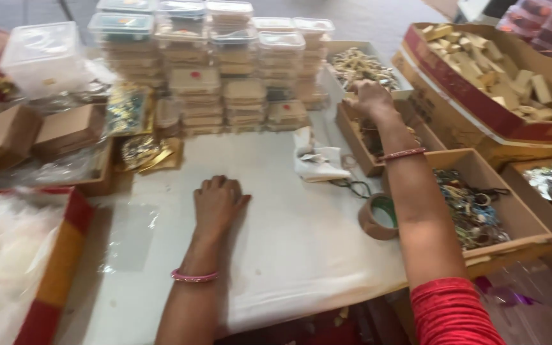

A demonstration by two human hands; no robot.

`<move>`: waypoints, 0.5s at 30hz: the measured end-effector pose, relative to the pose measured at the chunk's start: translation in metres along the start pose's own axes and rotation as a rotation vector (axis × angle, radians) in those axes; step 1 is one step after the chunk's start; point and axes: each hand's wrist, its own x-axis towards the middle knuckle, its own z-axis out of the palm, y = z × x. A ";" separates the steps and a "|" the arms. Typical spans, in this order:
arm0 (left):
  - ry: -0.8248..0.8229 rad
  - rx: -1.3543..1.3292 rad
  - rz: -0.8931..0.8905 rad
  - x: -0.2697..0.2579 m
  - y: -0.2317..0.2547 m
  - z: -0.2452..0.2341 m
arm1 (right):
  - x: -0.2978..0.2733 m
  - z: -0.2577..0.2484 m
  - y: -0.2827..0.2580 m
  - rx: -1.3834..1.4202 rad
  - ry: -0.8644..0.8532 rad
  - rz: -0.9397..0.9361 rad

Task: The person sits on the floor at a table and cleans a small plastic container with a white cloth. They then pick up a green beaded necklace, wipe it with the cloth, and place it into a small box.

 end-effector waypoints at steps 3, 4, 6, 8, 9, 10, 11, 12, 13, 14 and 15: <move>-0.157 0.200 -0.088 0.013 0.020 -0.006 | -0.002 -0.001 0.058 -0.108 -0.275 0.105; -0.159 0.194 -0.085 0.019 0.022 0.002 | -0.005 0.000 0.073 -0.112 -0.277 0.110; -0.153 0.278 -0.055 0.034 0.023 0.017 | -0.010 0.002 0.102 -0.231 -0.288 0.081; -0.177 0.296 -0.072 0.043 0.023 0.030 | -0.027 0.001 0.106 -0.334 -0.321 0.118; -0.192 0.313 -0.096 0.049 0.024 0.036 | -0.034 -0.002 0.108 -0.443 -0.350 0.145; -0.191 0.312 -0.087 0.051 0.023 0.036 | -0.033 0.007 0.116 -0.441 -0.348 0.154; -0.171 0.324 -0.095 0.052 0.021 0.038 | -0.032 0.016 0.123 -0.403 -0.371 0.128; -0.152 0.337 -0.103 0.052 0.020 0.039 | -0.032 0.026 0.129 -0.364 -0.393 0.102; -0.150 0.337 -0.098 0.053 0.021 0.040 | -0.026 0.042 0.138 -0.362 -0.390 0.106; -0.183 0.349 -0.120 0.053 0.022 0.042 | -0.020 0.058 0.147 -0.318 -0.396 0.028; -0.219 0.362 -0.141 0.052 0.022 0.043 | -0.017 0.075 0.156 -0.272 -0.404 -0.049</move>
